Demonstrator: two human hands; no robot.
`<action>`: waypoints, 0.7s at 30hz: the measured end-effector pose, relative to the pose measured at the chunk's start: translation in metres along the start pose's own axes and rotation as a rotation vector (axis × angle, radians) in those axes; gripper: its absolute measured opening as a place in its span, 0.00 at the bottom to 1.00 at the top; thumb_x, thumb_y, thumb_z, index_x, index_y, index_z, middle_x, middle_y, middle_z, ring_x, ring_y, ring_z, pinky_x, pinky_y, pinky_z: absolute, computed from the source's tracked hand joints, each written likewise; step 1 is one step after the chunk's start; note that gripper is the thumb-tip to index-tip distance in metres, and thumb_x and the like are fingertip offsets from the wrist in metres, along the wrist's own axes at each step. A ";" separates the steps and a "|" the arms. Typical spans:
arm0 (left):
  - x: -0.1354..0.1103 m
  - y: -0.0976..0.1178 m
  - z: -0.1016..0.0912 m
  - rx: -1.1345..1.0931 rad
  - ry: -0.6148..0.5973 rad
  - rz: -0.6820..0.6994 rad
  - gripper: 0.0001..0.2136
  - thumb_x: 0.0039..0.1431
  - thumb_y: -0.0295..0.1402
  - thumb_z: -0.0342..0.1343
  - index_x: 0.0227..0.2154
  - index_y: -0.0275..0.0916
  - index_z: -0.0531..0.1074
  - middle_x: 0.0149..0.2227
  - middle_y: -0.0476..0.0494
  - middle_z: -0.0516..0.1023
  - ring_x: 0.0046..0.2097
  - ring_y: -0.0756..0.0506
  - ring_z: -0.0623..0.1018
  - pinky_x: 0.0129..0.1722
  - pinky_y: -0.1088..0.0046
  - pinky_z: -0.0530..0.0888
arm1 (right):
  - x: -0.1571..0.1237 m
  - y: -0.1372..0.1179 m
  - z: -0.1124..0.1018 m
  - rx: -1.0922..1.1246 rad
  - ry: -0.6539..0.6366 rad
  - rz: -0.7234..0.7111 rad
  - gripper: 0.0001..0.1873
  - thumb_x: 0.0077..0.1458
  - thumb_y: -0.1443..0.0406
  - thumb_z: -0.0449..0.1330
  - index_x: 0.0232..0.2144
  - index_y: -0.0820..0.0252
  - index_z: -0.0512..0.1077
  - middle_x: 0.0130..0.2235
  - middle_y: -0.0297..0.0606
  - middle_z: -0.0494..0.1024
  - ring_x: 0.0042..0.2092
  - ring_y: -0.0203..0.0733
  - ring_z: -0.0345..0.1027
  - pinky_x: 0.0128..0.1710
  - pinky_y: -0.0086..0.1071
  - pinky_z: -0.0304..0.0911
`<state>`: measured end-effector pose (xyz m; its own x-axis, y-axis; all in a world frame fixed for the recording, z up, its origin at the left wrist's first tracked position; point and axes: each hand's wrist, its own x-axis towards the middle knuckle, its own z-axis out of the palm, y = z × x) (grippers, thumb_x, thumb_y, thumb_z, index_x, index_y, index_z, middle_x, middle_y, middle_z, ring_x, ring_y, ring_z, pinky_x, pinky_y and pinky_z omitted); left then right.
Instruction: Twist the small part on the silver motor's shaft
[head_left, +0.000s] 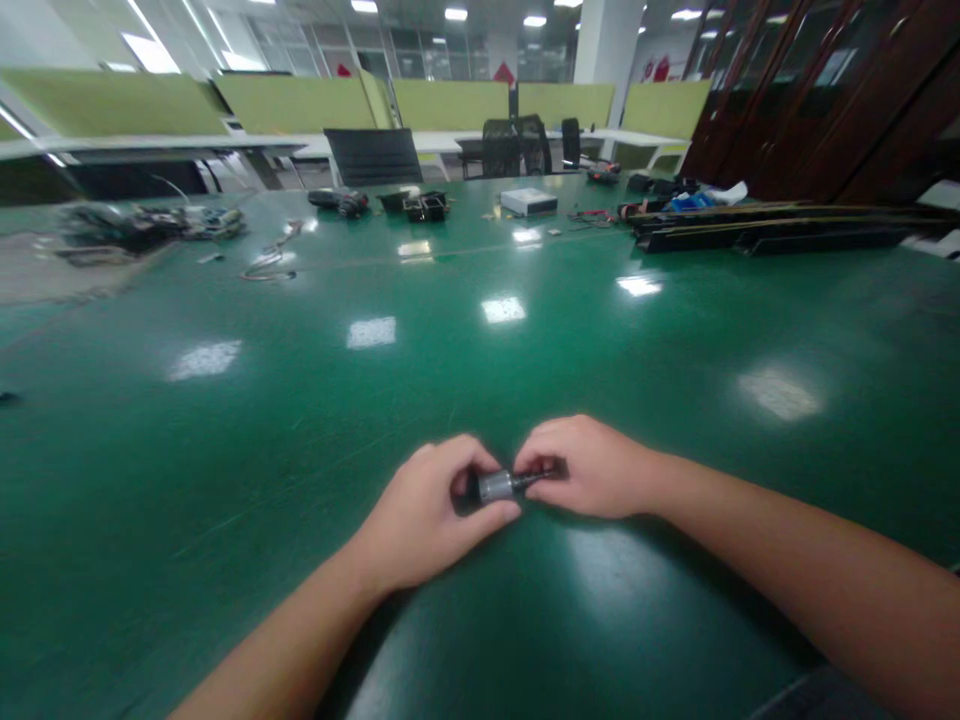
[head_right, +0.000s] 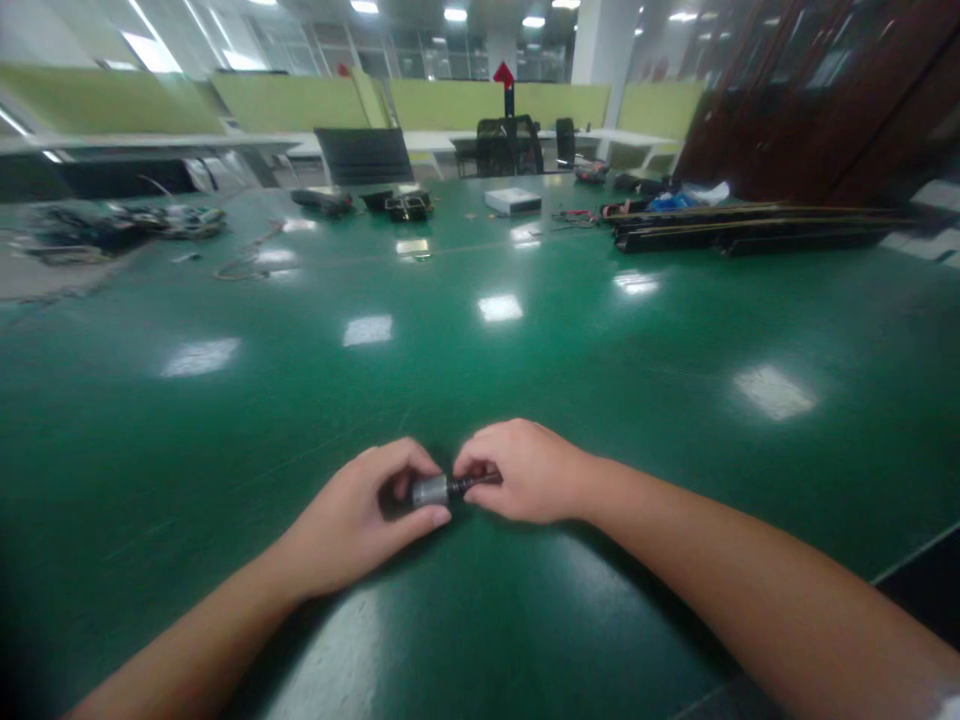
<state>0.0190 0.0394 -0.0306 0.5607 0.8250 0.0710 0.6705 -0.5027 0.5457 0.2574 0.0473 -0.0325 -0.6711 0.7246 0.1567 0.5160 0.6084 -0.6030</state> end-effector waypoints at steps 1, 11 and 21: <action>0.000 0.001 -0.001 -0.004 -0.001 0.004 0.11 0.59 0.44 0.61 0.37 0.43 0.75 0.30 0.51 0.73 0.32 0.46 0.72 0.33 0.70 0.64 | 0.000 0.000 0.000 0.005 -0.001 -0.002 0.07 0.54 0.69 0.65 0.38 0.61 0.77 0.34 0.34 0.78 0.35 0.36 0.69 0.36 0.28 0.61; -0.003 0.003 -0.004 0.016 -0.001 -0.019 0.10 0.56 0.41 0.64 0.38 0.44 0.76 0.30 0.52 0.75 0.32 0.46 0.73 0.34 0.69 0.64 | 0.000 -0.006 0.000 -0.017 0.002 -0.068 0.07 0.59 0.66 0.63 0.39 0.61 0.78 0.35 0.36 0.78 0.37 0.38 0.69 0.39 0.30 0.61; -0.001 0.003 -0.002 0.016 0.009 -0.025 0.09 0.55 0.40 0.64 0.36 0.43 0.76 0.30 0.51 0.75 0.32 0.46 0.73 0.34 0.70 0.63 | 0.001 -0.004 0.001 -0.047 0.001 -0.074 0.07 0.56 0.66 0.65 0.38 0.62 0.78 0.36 0.37 0.78 0.38 0.38 0.69 0.39 0.30 0.61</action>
<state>0.0196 0.0380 -0.0279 0.5391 0.8397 0.0649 0.6920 -0.4855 0.5342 0.2538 0.0452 -0.0304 -0.7075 0.6777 0.2003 0.4896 0.6744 -0.5526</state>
